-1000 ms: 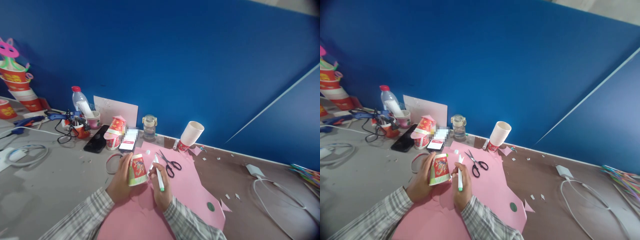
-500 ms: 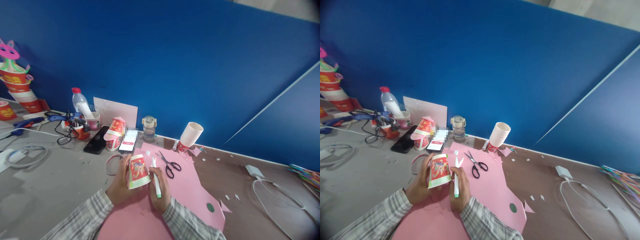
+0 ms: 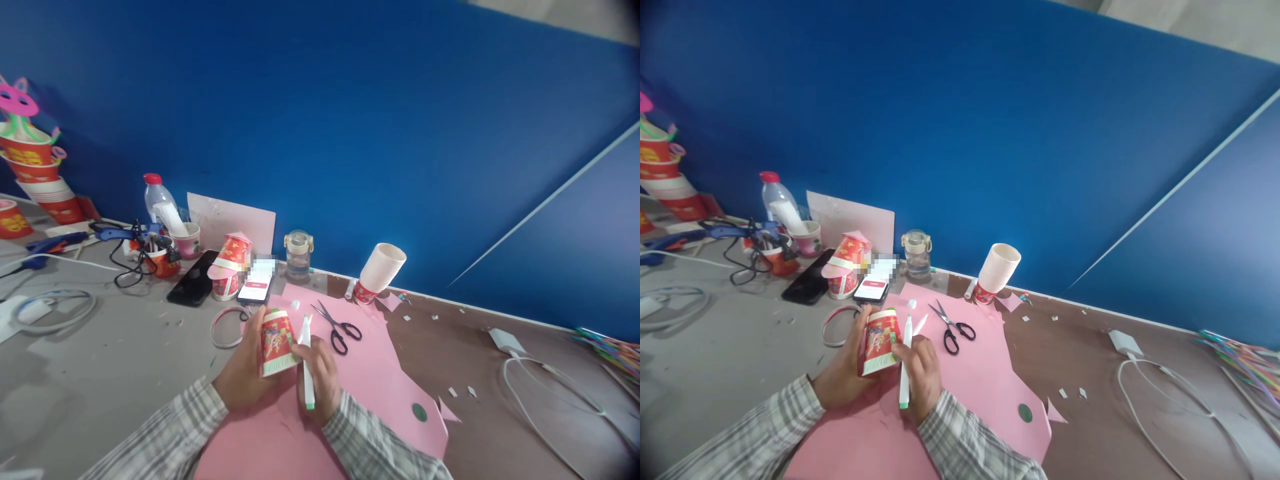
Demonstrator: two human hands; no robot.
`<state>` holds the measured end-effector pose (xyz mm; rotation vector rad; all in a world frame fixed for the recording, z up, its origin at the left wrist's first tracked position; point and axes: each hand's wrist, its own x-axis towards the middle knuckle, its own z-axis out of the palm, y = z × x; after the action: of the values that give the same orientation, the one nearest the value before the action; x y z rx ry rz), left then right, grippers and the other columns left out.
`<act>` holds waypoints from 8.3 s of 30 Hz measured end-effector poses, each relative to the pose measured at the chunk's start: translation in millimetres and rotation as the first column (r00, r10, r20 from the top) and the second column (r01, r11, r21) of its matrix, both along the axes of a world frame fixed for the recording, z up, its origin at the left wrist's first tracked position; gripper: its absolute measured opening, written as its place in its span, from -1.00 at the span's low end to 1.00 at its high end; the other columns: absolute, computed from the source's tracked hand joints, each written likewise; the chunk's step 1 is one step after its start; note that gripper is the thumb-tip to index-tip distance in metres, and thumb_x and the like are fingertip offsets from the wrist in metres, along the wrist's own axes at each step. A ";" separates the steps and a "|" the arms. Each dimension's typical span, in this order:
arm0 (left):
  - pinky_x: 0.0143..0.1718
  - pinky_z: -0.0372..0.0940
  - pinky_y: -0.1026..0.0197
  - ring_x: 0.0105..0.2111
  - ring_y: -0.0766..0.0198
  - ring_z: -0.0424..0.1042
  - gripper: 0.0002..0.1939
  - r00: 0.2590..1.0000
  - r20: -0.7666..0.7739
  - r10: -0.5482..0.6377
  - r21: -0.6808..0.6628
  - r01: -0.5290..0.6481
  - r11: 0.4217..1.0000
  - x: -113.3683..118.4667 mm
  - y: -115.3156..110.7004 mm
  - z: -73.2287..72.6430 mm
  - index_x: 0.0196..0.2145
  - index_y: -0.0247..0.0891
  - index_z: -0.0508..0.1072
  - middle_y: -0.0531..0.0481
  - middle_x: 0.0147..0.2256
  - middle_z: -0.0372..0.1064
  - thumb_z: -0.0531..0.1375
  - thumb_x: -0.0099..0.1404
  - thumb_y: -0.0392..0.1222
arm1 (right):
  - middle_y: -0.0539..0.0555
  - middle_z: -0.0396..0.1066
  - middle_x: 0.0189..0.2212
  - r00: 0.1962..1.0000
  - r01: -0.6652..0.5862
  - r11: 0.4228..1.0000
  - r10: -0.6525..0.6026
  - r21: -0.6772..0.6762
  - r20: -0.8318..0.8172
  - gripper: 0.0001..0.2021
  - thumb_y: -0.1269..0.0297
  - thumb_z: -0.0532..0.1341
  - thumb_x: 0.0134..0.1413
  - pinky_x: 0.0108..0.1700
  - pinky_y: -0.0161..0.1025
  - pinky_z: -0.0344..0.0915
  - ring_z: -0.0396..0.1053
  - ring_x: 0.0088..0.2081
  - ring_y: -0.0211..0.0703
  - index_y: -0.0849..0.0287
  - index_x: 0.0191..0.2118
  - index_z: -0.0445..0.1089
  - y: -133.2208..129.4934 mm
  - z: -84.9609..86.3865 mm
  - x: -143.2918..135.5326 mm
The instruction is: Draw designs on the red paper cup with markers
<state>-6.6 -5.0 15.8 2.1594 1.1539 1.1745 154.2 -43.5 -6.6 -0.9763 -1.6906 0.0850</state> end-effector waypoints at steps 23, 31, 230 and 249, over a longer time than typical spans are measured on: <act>-0.01 0.19 -0.15 0.00 -0.07 0.15 0.02 1.000 -0.017 0.022 0.150 -0.019 0.988 -2.0 6.5 -10.0 0.12 -0.19 -0.12 -0.21 0.01 0.11 0.35 -0.17 0.11 | 0.13 0.39 -0.47 0.906 -0.267 0.957 0.209 -0.113 -0.369 -0.60 0.06 -0.06 0.15 -0.37 -0.04 0.31 0.35 -0.42 0.06 0.15 -0.19 0.44 -5.8 30.5 2.9; 0.01 0.19 -0.11 -0.01 -0.03 0.18 0.00 0.999 -0.022 0.032 0.137 -0.029 0.990 -0.4 5.4 -7.8 0.10 -0.20 -0.08 -0.17 -0.02 0.16 0.36 -0.18 0.09 | 0.07 0.39 -0.52 0.841 -0.231 0.953 0.093 -0.198 -0.533 -0.68 0.09 0.05 0.10 -0.40 -0.08 0.34 0.35 -0.46 0.01 0.14 -0.20 0.45 -3.0 20.0 0.5; -0.02 0.21 -0.14 0.00 -0.08 0.14 0.01 0.999 0.018 0.047 0.087 -0.049 0.995 0.4 7.1 -5.8 0.08 -0.14 -0.04 -0.15 -0.02 0.07 0.37 -0.26 0.12 | -0.05 0.31 -0.72 0.768 -0.258 0.910 -0.010 -0.324 -0.640 -0.78 0.16 0.14 0.02 -0.63 -0.29 0.25 0.24 -0.69 -0.16 0.17 -0.39 0.44 -7.4 17.4 -3.0; 0.01 0.17 -0.15 0.01 -0.04 0.12 0.02 0.998 0.047 0.033 0.028 -0.035 0.999 -1.1 7.5 -8.6 0.08 -0.15 -0.05 -0.15 0.00 0.04 0.38 -0.25 0.12 | -0.08 0.33 -0.75 0.724 -0.358 0.896 0.090 -0.261 -0.684 -0.81 0.18 0.16 0.02 -0.12 0.06 0.32 0.38 -0.59 -0.08 0.16 -0.38 0.46 -8.4 17.7 -4.3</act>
<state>-7.7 2.4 7.1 2.1298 1.1644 1.2573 149.9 -51.9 11.1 -0.8594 -1.1232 0.8636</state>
